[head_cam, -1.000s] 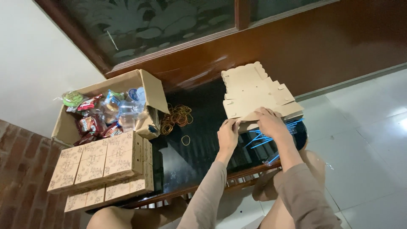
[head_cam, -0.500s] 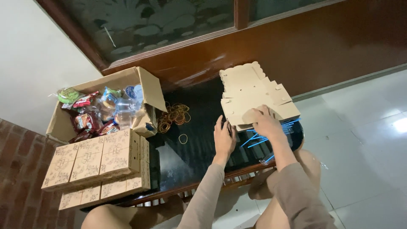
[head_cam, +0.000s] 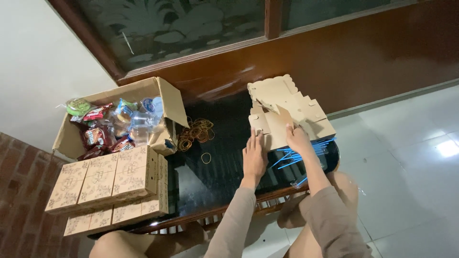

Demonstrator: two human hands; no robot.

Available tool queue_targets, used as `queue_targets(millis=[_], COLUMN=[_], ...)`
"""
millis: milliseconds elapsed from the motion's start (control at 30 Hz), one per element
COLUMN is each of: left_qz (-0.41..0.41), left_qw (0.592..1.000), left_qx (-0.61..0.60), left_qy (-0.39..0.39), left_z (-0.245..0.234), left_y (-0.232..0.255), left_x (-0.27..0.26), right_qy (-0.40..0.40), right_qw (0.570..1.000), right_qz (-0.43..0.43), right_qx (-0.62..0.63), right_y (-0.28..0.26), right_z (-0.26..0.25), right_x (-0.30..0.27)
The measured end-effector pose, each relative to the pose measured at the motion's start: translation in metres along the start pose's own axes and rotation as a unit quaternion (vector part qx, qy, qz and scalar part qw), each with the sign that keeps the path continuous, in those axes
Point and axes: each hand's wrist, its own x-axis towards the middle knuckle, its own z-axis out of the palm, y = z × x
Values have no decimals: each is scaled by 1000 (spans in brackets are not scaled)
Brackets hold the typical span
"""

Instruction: Folding flat cardboard templates into small boxes and stacking them on a table.

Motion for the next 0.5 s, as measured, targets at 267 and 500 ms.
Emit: queue_targets(millis=[267, 500], left_qz=[22, 10], left_qw=[997, 999], left_qx=[68, 30], left_qy=[10, -7], left_z=[33, 28], left_y=[-23, -18], left_x=[10, 10], right_qy=[42, -48], right_qw=[998, 977], right_qz=[14, -71], right_qx=[54, -195], right_y=[-24, -18], right_z=[-12, 1], right_x=[-21, -19])
